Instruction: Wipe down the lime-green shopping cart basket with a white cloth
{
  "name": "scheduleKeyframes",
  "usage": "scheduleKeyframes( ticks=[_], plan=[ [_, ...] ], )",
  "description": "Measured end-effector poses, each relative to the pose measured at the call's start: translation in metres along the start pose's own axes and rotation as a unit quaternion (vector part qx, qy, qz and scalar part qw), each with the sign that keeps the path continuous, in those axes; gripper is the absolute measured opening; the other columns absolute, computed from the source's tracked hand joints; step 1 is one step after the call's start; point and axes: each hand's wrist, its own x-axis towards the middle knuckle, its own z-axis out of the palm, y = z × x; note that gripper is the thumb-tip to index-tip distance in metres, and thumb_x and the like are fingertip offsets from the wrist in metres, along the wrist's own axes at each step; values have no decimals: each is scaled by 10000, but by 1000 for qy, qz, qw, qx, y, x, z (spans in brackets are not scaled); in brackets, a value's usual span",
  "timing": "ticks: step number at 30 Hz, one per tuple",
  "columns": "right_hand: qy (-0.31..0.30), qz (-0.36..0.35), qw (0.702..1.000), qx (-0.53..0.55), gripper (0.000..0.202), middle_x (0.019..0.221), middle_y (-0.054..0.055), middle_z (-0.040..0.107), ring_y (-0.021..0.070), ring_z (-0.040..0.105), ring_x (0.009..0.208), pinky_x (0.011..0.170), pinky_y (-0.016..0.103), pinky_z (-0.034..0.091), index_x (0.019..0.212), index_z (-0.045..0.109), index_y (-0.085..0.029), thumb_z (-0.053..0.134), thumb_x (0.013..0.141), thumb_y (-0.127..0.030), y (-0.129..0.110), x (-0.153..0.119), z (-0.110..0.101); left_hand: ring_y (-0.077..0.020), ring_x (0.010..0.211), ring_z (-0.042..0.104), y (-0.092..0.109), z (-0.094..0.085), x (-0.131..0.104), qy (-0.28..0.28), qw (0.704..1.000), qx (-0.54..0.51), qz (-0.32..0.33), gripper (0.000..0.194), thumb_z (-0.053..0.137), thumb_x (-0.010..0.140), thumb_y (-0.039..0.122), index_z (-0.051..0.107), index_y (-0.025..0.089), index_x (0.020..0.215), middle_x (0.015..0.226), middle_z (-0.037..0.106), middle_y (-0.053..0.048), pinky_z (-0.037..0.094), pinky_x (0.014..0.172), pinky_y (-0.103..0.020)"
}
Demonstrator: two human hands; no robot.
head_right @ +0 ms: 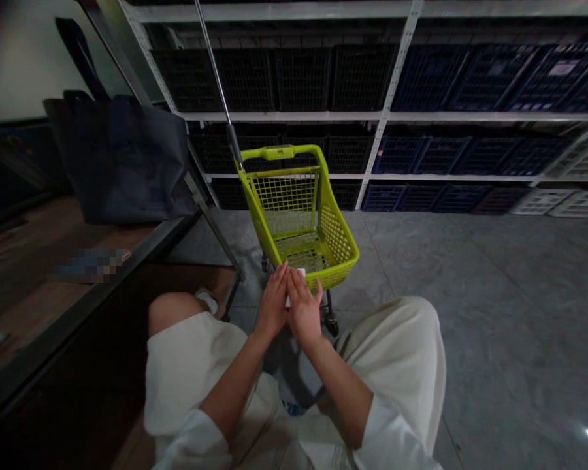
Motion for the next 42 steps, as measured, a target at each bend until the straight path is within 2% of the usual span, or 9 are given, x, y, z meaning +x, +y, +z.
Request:
scheduleKeyframes(
  ticks=[5, 12, 15, 23, 26, 31, 37, 39, 42],
  plan=[
    [-23, -56, 998, -24, 845, 1529, 58, 492, 154, 376, 1453, 1213, 497, -30, 1497, 411, -233, 360, 692, 19, 50, 0, -22, -215, 1528, 237, -3, -3, -1, 7, 1000, 24, 12, 813, 384, 874, 2, 99, 234, 1599, 1640, 291, -94, 314, 1227, -487],
    [39, 41, 988, -143, 876, 1461, 54, 569, 216, 406, 1436, 1198, 552, 85, 1499, 424, -265, 420, 660, -14, 165, 9, -54, -235, 1511, 288, -1, 0, 2, 13, 999, 30, 19, 841, 397, 844, -27, 118, 225, 1597, 1629, 317, -99, 323, 1224, -499],
    [49, 66, 989, -124, 847, 1483, 86, 543, 220, 435, 1416, 1196, 549, 83, 1502, 417, -234, 415, 682, -23, 153, 12, -48, -244, 1512, 284, 1, 1, 3, 15, 1000, 22, 16, 846, 405, 841, -26, 115, 222, 1597, 1631, 309, -104, 328, 1221, -505],
    [19, 32, 999, -1, 839, 1503, 93, 519, 192, 447, 1404, 1205, 502, -8, 1537, 347, -234, 373, 726, -19, 16, 5, -5, -225, 1534, 217, 0, 2, -1, 11, 1000, 2, 4, 833, 416, 850, 4, 109, 208, 1597, 1639, 289, -116, 312, 1225, -497],
    [-16, -11, 1000, 18, 840, 1545, 108, 462, 184, 383, 1449, 1210, 487, -2, 1557, 302, -201, 363, 739, -18, -4, 4, -2, -226, 1527, 243, -2, 1, -2, 11, 1000, 1, -2, 779, 418, 872, 31, 166, 204, 1589, 1627, 314, -121, 318, 1222, -494],
    [-32, -68, 997, -27, 879, 1531, 76, 488, 188, 374, 1456, 1205, 537, -21, 1544, 334, -248, 368, 703, 5, 47, -1, -22, -222, 1525, 247, -2, -3, 0, 9, 1000, 23, 16, 812, 394, 864, -5, 124, 221, 1596, 1635, 301, -104, 320, 1223, -495],
    [43, 22, 991, -124, 905, 1440, 44, 589, 221, 407, 1435, 1196, 575, 47, 1518, 389, -290, 408, 659, -5, 153, 7, -48, -236, 1510, 289, -2, -2, 2, 12, 999, 31, 21, 845, 398, 850, -25, 98, 226, 1599, 1628, 317, -103, 335, 1218, -496],
    [51, 48, 989, -129, 885, 1447, 52, 582, 227, 406, 1436, 1193, 576, 68, 1514, 396, -280, 409, 671, -11, 162, 11, -49, -242, 1514, 279, -1, -1, 2, 8, 999, 27, 24, 851, 401, 846, -25, 95, 227, 1600, 1632, 309, -103, 332, 1219, -500],
    [65, 87, 989, -104, 820, 1483, 105, 539, 228, 443, 1410, 1195, 560, 66, 1508, 402, -228, 403, 714, -22, 138, 12, -38, -241, 1524, 251, 0, 0, 2, 6, 1000, 19, 22, 863, 403, 841, -26, 84, 227, 1601, 1641, 288, -101, 321, 1224, -506]
  ],
)
